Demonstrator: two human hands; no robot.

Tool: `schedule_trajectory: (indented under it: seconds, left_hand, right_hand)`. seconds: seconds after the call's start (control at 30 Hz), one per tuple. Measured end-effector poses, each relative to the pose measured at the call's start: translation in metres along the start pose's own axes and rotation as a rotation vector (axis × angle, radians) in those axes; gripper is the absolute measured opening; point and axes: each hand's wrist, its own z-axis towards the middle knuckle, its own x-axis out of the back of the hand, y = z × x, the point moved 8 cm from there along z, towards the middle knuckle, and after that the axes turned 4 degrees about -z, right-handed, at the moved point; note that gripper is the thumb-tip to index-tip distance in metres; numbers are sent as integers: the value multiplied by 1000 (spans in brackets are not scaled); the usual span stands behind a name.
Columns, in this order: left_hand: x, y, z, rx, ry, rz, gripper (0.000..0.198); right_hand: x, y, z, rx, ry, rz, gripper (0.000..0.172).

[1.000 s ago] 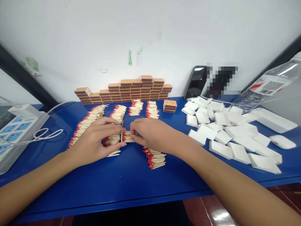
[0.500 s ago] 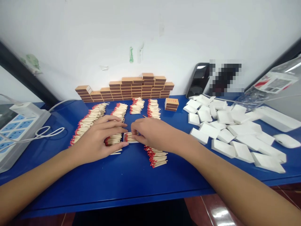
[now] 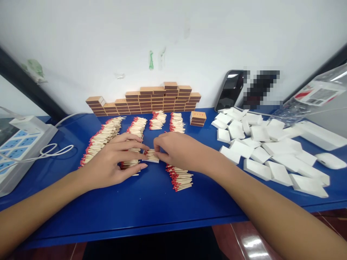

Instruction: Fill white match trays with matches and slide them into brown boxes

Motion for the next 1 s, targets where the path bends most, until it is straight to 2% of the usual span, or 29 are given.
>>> schedule_trajectory:
  seconds: [0.37, 0.47, 0.57, 0.67, 0.77, 1.0]
  left_hand:
    - [0, 0, 0, 12, 12, 3, 19]
    - [1, -1, 0, 23, 32, 13, 21]
    - [3, -4, 0, 50, 50, 46, 30]
    - [3, -7, 1, 76, 49, 96, 41]
    - [2, -8, 2, 86, 35, 133, 48]
    - [-1, -12, 1, 101, 5, 153, 41]
  right_hand:
    - [9, 1, 0, 24, 70, 6, 17]
    - [21, 16, 0, -31, 157, -52, 19]
    - [32, 39, -1, -150, 202, -137, 20]
    - [35, 57, -3, -225, 113, -211, 18]
    - [29, 67, -7, -247, -18, -160, 17]
    - [13, 68, -7, -229, -124, -34, 13]
